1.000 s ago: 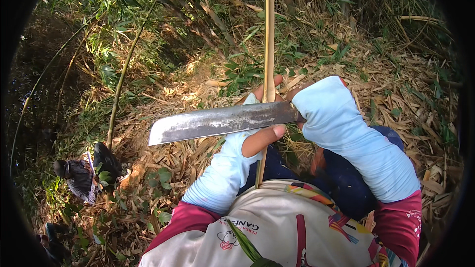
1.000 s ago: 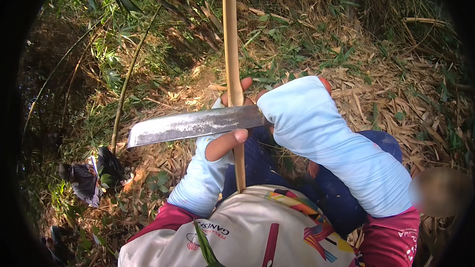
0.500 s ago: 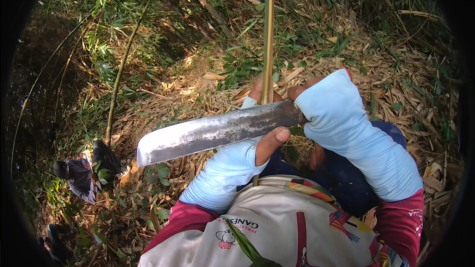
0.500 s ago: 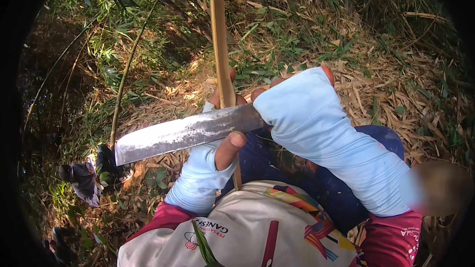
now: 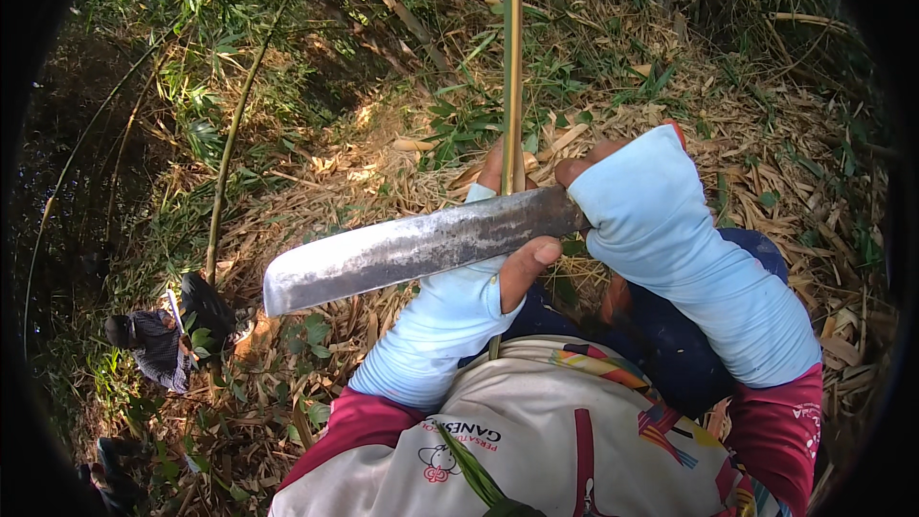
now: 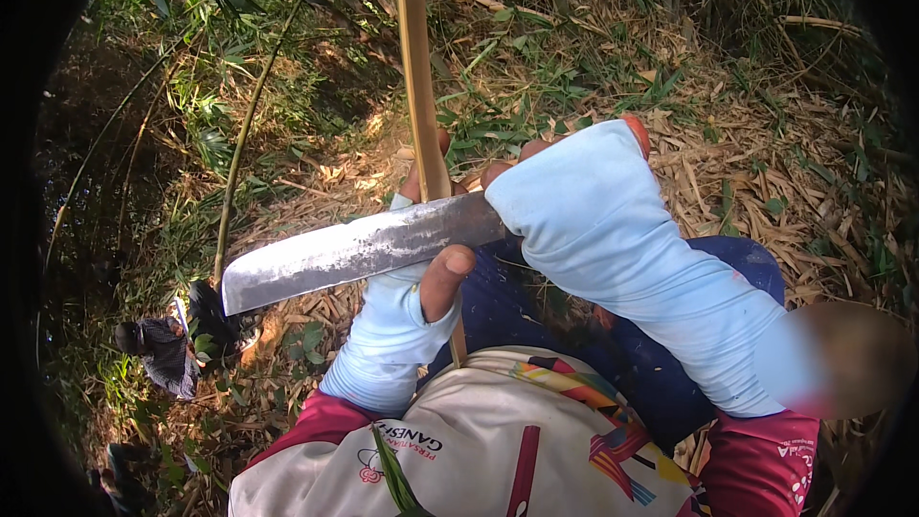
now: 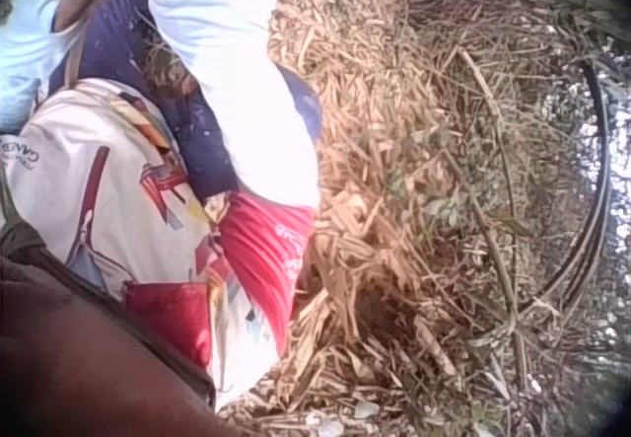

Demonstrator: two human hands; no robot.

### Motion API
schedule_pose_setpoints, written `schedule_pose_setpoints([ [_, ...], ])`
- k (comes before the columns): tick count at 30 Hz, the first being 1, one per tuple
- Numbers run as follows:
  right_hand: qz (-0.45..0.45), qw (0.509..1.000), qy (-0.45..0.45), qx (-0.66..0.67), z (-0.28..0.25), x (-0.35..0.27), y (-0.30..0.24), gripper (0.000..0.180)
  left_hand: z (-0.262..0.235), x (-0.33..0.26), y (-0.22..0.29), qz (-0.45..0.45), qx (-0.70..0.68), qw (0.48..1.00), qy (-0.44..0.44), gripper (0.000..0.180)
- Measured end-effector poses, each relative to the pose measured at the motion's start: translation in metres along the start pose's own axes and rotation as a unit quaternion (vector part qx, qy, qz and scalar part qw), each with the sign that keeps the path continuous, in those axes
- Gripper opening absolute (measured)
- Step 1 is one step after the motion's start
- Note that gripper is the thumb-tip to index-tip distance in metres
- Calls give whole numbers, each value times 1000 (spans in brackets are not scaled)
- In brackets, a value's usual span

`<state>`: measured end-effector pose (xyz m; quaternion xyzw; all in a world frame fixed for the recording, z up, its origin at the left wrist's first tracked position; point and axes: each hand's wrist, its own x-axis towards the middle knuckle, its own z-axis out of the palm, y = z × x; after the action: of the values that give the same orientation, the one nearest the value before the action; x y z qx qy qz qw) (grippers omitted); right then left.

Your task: The person uses a large machete to split a long bamboo pole lengthwise. They hold the bamboo vertically with one hand and repeatedly strike it with the machete to separate the pole into thinner strips.

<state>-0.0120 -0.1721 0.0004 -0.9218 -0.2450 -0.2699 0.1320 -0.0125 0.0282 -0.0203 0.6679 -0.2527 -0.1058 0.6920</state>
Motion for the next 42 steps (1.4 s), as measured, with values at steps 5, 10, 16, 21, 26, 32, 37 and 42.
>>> schedule_pose_setpoints([
  [5,-3,1000,-4,-4,0,0,0,8,3,3,4,6,24,1000,16,96],
  [10,-9,1000,6,5,0,0,0,8,6,0,10,7,45,999,13,88],
  [16,-9,1000,-10,-1,1,0,-1,8,2,-2,8,23,128,991,26,85],
  [21,-9,1000,-25,-8,0,0,0,9,1,-2,9,12,145,989,22,83],
  [26,-8,1000,-22,-13,1,0,-1,9,1,-3,9,11,150,988,27,82],
  [32,0,1000,-23,1,0,1,-3,10,3,-5,8,22,151,987,48,80],
  [37,5,999,-33,-14,-1,1,-4,11,2,-4,9,25,188,980,56,77],
  [42,11,999,-46,-25,-5,2,-6,11,5,-6,7,14,165,983,83,72],
])
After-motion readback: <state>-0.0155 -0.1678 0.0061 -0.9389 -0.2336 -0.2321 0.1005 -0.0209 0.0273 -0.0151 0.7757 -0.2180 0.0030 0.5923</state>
